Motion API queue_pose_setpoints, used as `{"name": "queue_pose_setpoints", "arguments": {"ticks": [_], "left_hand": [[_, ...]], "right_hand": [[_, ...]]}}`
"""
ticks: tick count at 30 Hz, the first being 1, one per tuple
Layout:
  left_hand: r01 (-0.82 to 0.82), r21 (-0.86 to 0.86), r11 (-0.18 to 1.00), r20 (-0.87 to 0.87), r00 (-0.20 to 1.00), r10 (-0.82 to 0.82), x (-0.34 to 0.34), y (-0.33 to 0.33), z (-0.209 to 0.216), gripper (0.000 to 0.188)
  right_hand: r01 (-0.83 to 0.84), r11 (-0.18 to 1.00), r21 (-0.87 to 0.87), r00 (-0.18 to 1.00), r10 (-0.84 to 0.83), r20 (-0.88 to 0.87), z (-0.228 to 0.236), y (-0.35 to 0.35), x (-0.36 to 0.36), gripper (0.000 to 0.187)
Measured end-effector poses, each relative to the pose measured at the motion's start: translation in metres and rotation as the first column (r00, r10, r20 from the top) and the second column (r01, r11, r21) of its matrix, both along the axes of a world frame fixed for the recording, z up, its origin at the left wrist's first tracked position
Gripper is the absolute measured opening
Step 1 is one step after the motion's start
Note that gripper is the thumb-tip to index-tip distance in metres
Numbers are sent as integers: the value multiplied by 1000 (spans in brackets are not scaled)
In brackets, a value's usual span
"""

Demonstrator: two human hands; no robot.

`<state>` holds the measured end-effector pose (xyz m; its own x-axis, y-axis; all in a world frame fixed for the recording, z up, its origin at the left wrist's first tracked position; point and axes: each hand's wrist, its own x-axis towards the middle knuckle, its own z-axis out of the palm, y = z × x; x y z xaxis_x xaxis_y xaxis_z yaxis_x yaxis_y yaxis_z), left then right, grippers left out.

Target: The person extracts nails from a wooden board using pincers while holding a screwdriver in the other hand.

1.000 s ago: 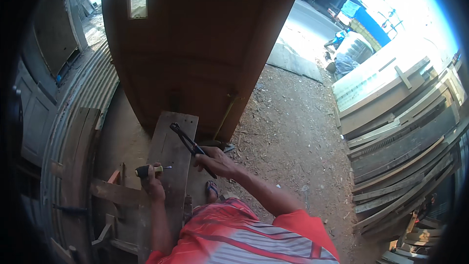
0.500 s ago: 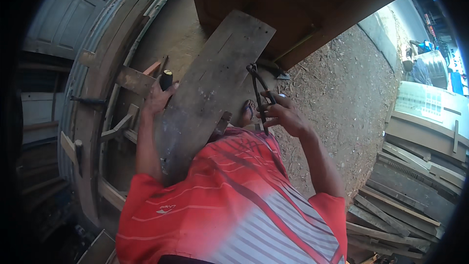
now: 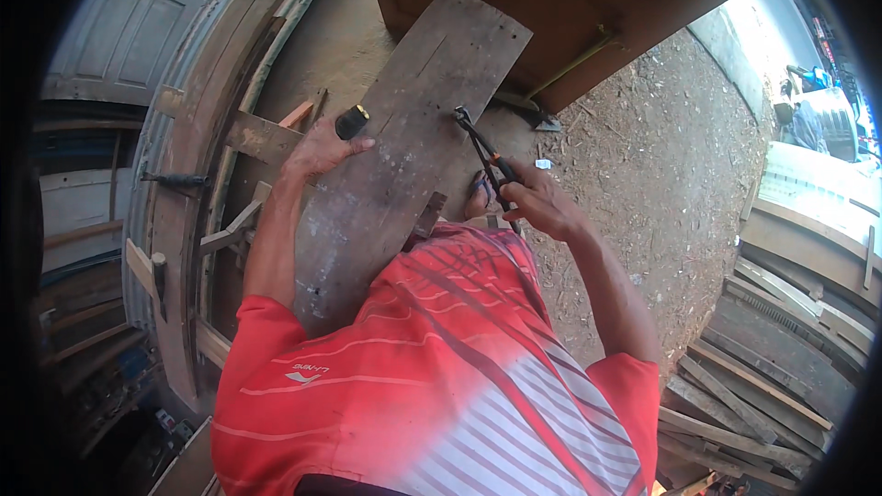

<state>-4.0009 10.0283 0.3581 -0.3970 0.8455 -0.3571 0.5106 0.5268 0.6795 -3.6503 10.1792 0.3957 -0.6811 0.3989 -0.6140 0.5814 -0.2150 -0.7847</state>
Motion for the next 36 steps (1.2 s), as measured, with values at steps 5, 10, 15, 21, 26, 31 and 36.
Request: {"name": "queue_pose_setpoints", "arguments": {"ticks": [5,10,15,21,26,31,36], "left_hand": [[20,-125,992,-216,975,-47,26,6,68,66],[2,-123,992,-395,917,-51,43,1,81,59],[83,-87,993,-449,886,-114,42,-1,84,55],[131,-33,991,-520,845,-129,49,-4,81,51],[169,22,985,-579,806,-125,50,-5,75,48],[172,10,985,-607,784,-130,52,-7,77,45],[252,111,961,-696,710,-106,57,-6,77,16]], "right_hand": [[-16,1000,18,998,15,58,14,1,5,56],[-63,998,3,997,63,38,19,10,-4,57],[-68,997,28,997,66,40,25,18,-17,59],[-147,986,82,985,139,100,41,29,-30,61],[-237,962,136,959,209,193,46,37,-33,59],[-240,959,150,959,210,188,45,37,-35,57],[-358,907,222,923,308,229,57,46,-45,53]]}}
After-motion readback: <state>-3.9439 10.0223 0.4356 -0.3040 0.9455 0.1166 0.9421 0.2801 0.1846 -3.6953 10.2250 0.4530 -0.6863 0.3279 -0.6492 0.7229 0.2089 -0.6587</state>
